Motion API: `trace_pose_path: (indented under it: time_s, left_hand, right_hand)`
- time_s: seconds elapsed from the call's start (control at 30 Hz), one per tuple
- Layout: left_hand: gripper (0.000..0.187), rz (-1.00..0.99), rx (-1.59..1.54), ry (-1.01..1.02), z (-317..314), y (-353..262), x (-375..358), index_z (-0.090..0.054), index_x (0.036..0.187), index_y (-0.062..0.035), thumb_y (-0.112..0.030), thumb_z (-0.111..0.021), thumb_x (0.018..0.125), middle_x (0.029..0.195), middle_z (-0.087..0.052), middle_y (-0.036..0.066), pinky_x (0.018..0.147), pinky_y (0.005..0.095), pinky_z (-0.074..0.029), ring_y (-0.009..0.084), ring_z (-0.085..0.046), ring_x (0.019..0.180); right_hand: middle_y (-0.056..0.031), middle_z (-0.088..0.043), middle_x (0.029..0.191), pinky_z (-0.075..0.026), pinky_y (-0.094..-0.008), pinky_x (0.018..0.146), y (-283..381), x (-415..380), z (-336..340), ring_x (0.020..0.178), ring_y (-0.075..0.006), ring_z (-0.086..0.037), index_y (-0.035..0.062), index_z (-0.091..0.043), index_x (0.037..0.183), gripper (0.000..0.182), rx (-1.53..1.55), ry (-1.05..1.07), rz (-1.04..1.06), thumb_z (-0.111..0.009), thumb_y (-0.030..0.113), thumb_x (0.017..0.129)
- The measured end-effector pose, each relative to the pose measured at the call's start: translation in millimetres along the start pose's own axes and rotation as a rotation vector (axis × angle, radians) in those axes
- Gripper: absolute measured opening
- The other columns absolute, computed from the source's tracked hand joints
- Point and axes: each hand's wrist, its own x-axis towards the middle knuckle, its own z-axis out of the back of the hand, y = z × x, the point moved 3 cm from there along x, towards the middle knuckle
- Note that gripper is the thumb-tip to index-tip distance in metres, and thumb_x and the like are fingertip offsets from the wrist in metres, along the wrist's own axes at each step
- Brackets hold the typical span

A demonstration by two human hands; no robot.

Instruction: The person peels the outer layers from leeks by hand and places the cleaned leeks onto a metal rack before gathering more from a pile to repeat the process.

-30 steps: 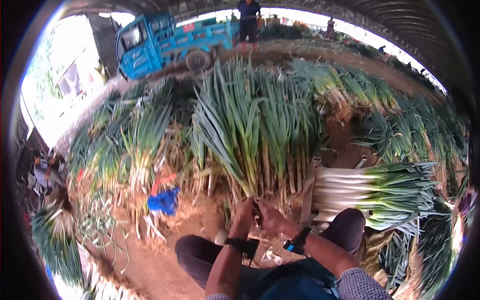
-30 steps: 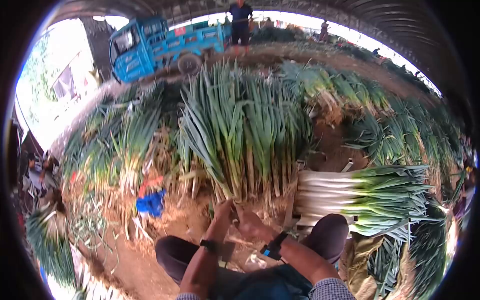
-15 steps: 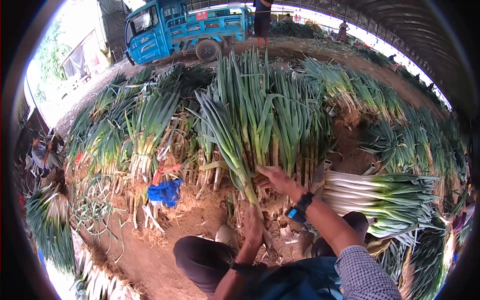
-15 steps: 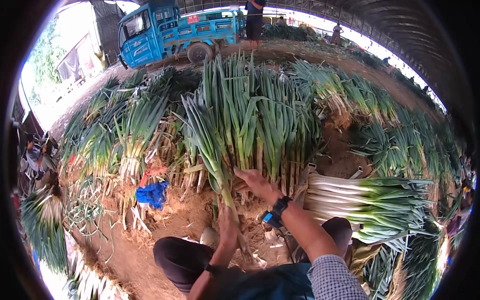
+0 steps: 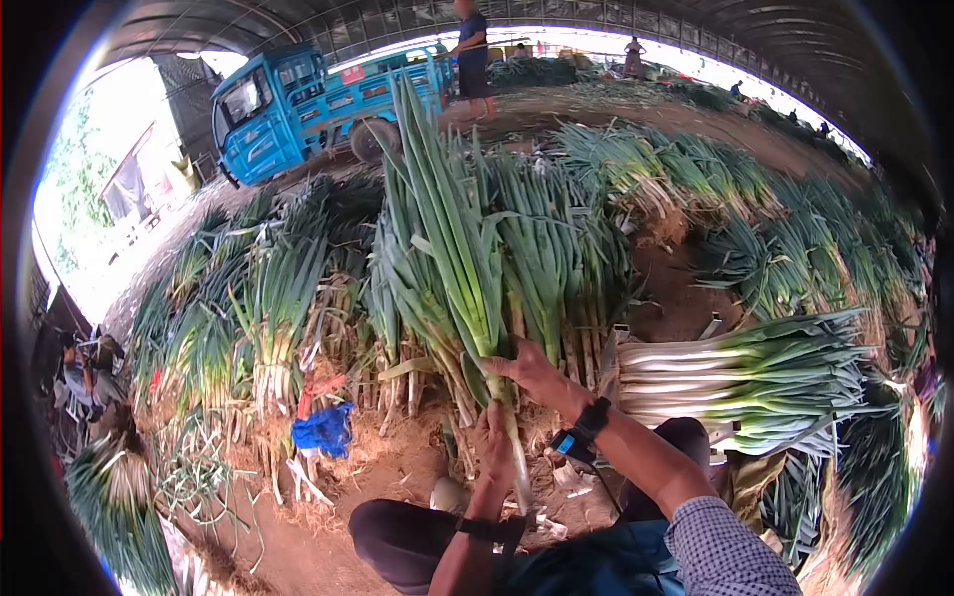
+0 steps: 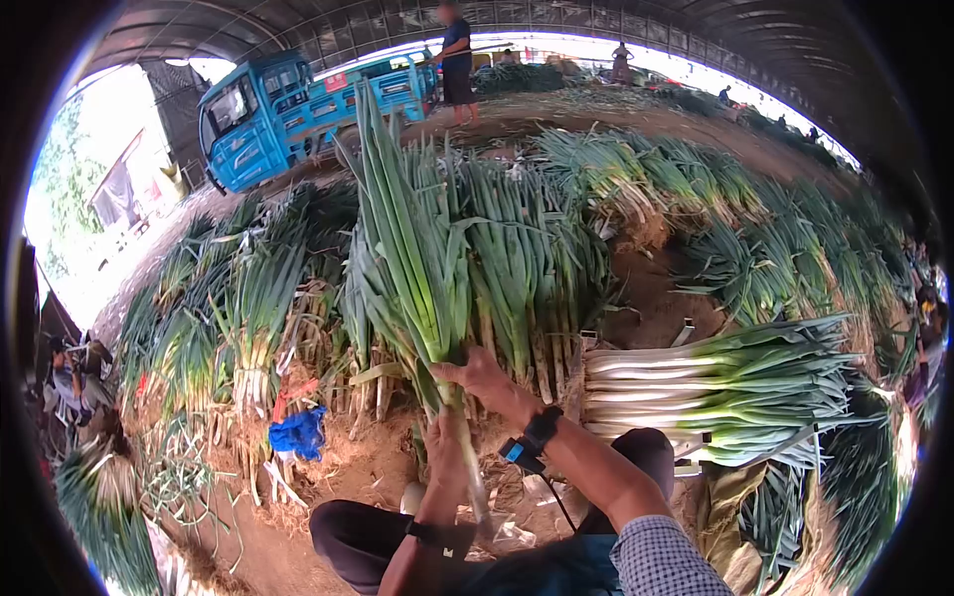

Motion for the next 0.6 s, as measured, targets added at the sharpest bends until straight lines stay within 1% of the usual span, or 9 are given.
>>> trace_pose_path:
  time_s: [0.07,0.17,0.2,0.27,0.37,0.4,0.5,0.57,0.6]
  left_hand:
    - [0.038,-0.155,0.098,-0.037,-7.4,3.9,2.8,-0.058,0.090,-0.0081,-0.042,-0.050,0.105,0.067,-0.053,-0.001,0.049,0.0243,-0.042,0.0082,-0.052,0.054]
    - [0.039,-0.222,0.260,-0.106,-4.3,27.0,-4.6,-0.059,0.085,-0.0073,-0.041,-0.052,0.104,0.063,-0.046,-0.005,0.048,0.0238,-0.037,0.0055,-0.048,0.054]
    - [0.040,-0.132,0.199,-0.164,-28.3,-4.1,-27.4,-0.060,0.081,-0.0063,-0.039,-0.056,0.103,0.064,-0.045,-0.006,0.048,0.0237,-0.032,0.0035,-0.044,0.055]
    - [0.039,-0.146,0.215,-0.169,-10.8,25.3,-16.0,-0.060,0.080,-0.0061,-0.038,-0.058,0.102,0.065,-0.045,-0.007,0.049,0.0237,-0.030,0.0029,-0.042,0.057]
    - [0.037,-0.122,0.201,-0.196,2.9,38.1,-11.6,-0.060,0.078,-0.0056,-0.034,-0.059,0.102,0.067,-0.047,-0.008,0.052,0.0229,-0.029,0.0024,-0.041,0.060]
    - [0.037,-0.114,0.205,-0.180,8.5,44.3,-5.1,-0.060,0.078,-0.0052,-0.034,-0.059,0.102,0.067,-0.048,-0.008,0.052,0.0227,-0.029,0.0023,-0.041,0.061]
    - [0.037,-0.119,0.212,-0.168,18.6,55.9,-3.4,-0.061,0.080,-0.0041,-0.034,-0.059,0.102,0.069,-0.050,-0.007,0.055,0.0212,-0.031,0.0020,-0.042,0.065]
    - [0.038,-0.188,0.277,-0.256,18.6,53.9,-6.3,-0.062,0.081,-0.0040,-0.035,-0.059,0.102,0.067,-0.049,-0.007,0.052,0.0214,-0.033,0.0025,-0.044,0.061]
    - [0.038,-0.008,0.196,-0.210,10.4,31.2,-20.9,-0.064,0.083,-0.0036,-0.037,-0.060,0.102,0.064,-0.049,-0.006,0.047,0.0227,-0.035,0.0037,-0.044,0.054]
  right_hand:
    - [-0.0197,-0.069,0.114,-0.054,-0.0389,0.087,-3.4,4.1,22.7,0.108,-0.0280,-0.064,-0.0069,-0.056,0.129,0.071,-0.216,-0.084,-0.057,-0.080,0.041,0.083]
    - [-0.0230,-0.067,0.115,-0.052,-0.0405,0.090,15.9,28.6,49.4,0.105,-0.0338,-0.065,-0.0076,-0.051,0.133,0.073,-0.225,-0.451,-0.252,-0.078,0.038,0.084]
    - [-0.0240,-0.066,0.116,-0.051,-0.0418,0.091,22.7,41.1,63.6,0.106,-0.0359,-0.064,-0.0072,-0.050,0.134,0.070,-0.491,-0.530,-0.098,-0.077,0.035,0.085]
    - [-0.0262,-0.064,0.119,-0.050,-0.0443,0.094,22.9,60.3,82.1,0.107,-0.0402,-0.062,-0.0064,-0.049,0.136,0.066,-1.017,-0.648,0.235,-0.075,0.029,0.086]
    - [-0.0279,-0.060,0.124,-0.046,-0.0483,0.099,62.8,16.3,52.9,0.113,-0.0413,-0.059,-0.0046,-0.052,0.134,0.057,-0.962,-0.653,0.739,-0.071,0.023,0.088]
    - [-0.0234,-0.060,0.127,-0.042,-0.0501,0.104,46.4,1.9,33.9,0.120,-0.0374,-0.056,-0.0030,-0.055,0.131,0.048,-0.914,-0.506,0.853,-0.068,0.017,0.089]
    - [-0.0170,-0.066,0.118,-0.039,-0.0490,0.112,-15.7,-24.4,-5.1,0.122,-0.0355,-0.056,0.0022,-0.065,0.115,0.031,-1.132,0.216,0.727,-0.069,0.020,0.090]
    - [-0.0159,-0.061,0.132,-0.034,-0.0483,0.116,-4.4,-12.7,11.6,0.132,-0.0334,-0.049,0.0034,-0.065,0.122,0.035,-1.005,-0.022,0.695,-0.065,0.022,0.092]
    - [-0.0153,-0.058,0.139,-0.031,-0.0479,0.118,2.6,-20.1,13.5,0.137,-0.0323,-0.046,0.0040,-0.065,0.126,0.037,-0.937,-0.139,0.646,-0.063,0.023,0.094]
